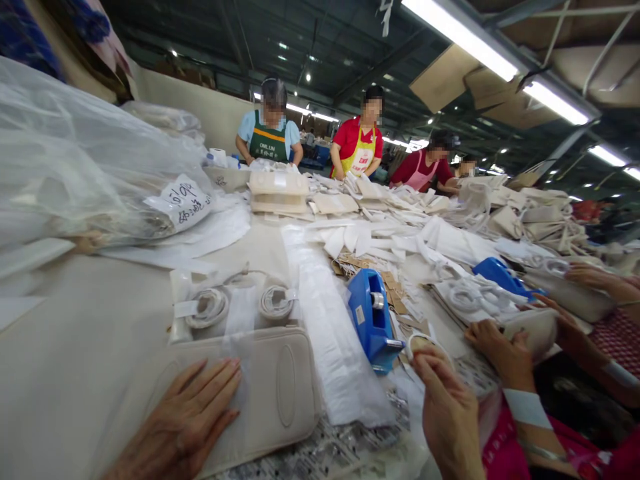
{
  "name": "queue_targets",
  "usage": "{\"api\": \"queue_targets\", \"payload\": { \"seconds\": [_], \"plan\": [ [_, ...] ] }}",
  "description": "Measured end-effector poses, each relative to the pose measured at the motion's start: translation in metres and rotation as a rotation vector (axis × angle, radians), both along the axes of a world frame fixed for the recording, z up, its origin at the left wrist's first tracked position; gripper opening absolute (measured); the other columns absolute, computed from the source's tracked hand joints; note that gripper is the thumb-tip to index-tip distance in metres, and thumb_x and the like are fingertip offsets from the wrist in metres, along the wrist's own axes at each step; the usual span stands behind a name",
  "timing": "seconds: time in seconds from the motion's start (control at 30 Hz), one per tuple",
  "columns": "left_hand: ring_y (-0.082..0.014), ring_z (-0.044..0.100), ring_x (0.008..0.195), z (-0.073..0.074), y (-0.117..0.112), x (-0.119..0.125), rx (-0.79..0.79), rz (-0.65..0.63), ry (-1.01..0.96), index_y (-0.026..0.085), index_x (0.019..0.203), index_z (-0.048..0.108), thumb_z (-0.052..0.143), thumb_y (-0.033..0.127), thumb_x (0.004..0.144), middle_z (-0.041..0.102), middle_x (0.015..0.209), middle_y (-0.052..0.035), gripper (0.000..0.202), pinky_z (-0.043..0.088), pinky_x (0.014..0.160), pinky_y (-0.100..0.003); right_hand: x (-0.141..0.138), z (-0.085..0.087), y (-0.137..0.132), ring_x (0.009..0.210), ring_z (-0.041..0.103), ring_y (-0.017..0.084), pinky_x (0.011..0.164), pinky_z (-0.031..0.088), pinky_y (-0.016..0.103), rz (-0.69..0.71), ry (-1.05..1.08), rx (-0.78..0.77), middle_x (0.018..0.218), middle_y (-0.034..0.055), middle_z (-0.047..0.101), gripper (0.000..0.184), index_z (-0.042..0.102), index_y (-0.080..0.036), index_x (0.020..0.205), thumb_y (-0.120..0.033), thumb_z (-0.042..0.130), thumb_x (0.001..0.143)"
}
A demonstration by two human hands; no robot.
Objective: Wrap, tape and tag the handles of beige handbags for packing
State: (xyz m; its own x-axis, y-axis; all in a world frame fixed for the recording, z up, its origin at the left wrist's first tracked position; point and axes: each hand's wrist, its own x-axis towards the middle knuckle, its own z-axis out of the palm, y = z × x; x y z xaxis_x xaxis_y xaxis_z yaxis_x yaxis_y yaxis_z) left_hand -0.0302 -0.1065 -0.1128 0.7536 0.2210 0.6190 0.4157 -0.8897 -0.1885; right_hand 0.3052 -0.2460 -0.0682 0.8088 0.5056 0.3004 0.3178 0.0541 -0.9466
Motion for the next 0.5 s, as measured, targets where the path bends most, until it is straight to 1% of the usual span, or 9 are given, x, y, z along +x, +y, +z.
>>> {"api": "queue_targets", "payload": {
  "seconds": [0.07,0.13,0.17,0.23,0.3,0.33,0.4,0.5],
  "plan": [
    [-0.02,0.062,0.1,-0.001,0.002,-0.002,0.023,-0.004,0.028,0.015,0.11,0.06,0.046,0.024,0.088,0.069,0.109,-0.0078,0.028,0.032,0.101,-0.035,-0.011,-0.013,-0.016,0.085,0.059,0.021,0.073,0.046,0.029,-0.009,0.139,-0.038,0.085,0.0043,0.066,0.029,0.069,-0.019,0.067,-0.047,0.072,0.064],
    [-0.0207,0.062,0.099,-0.002,0.004,-0.004,0.024,0.003,0.023,0.014,0.11,0.061,0.045,0.024,0.088,0.068,0.11,-0.0086,0.028,0.031,0.101,-0.036,-0.019,-0.026,-0.023,0.072,0.059,0.018,0.065,0.046,0.027,0.025,0.283,-0.097,0.074,0.0032,0.066,0.034,0.068,-0.018,0.069,-0.051,0.074,0.062],
    [-0.0209,0.062,0.1,-0.002,0.005,-0.005,0.026,0.002,0.027,0.014,0.11,0.061,0.046,0.024,0.088,0.068,0.11,-0.0088,0.028,0.031,0.101,-0.037,-0.021,-0.03,-0.022,0.064,0.056,0.016,0.059,0.044,0.026,0.053,0.349,-0.112,0.066,0.0016,0.064,0.036,0.067,-0.017,0.069,-0.052,0.074,0.061],
    [-0.0208,0.062,0.1,-0.002,0.005,-0.005,0.039,-0.011,0.039,0.014,0.11,0.061,0.047,0.025,0.087,0.068,0.11,-0.0088,0.028,0.03,0.102,-0.037,-0.023,-0.034,-0.018,0.05,0.048,0.011,0.049,0.038,0.023,0.091,0.486,-0.104,0.053,-0.0027,0.056,0.039,0.064,-0.017,0.067,-0.053,0.076,0.057],
    [-0.0203,0.061,0.1,-0.002,0.004,-0.004,0.043,-0.021,0.048,0.014,0.11,0.061,0.049,0.026,0.087,0.068,0.11,-0.0083,0.029,0.029,0.103,-0.036,-0.02,-0.033,-0.012,0.045,0.041,0.008,0.044,0.032,0.02,0.103,0.576,-0.104,0.049,-0.0052,0.05,0.043,0.061,-0.017,0.066,-0.053,0.079,0.051],
    [-0.02,0.061,0.101,-0.002,0.003,-0.003,0.027,-0.015,0.042,0.014,0.111,0.06,0.048,0.025,0.088,0.068,0.111,-0.008,0.029,0.029,0.103,-0.036,-0.017,-0.03,-0.01,0.043,0.039,0.007,0.042,0.03,0.02,0.103,0.584,-0.124,0.048,-0.0056,0.049,0.044,0.06,-0.016,0.065,-0.053,0.08,0.049],
    [-0.0197,0.06,0.102,-0.004,-0.001,0.001,-0.037,0.018,-0.037,0.016,0.109,0.061,0.042,0.025,0.091,0.068,0.11,-0.0073,0.028,0.03,0.103,-0.037,-0.008,-0.026,-0.011,0.042,0.037,0.007,0.042,0.027,0.02,0.106,0.534,-0.195,0.047,-0.0055,0.049,0.046,0.059,-0.016,0.063,-0.054,0.08,0.048],
    [-0.0196,0.059,0.104,-0.006,-0.006,0.004,-0.145,0.062,-0.149,0.017,0.108,0.061,0.036,0.022,0.094,0.068,0.11,-0.0067,0.029,0.032,0.101,-0.038,0.005,-0.025,-0.02,0.039,0.036,0.007,0.041,0.025,0.021,0.106,0.402,-0.366,0.044,-0.0048,0.048,0.05,0.056,-0.016,0.057,-0.06,0.076,0.046]
  ]
}}
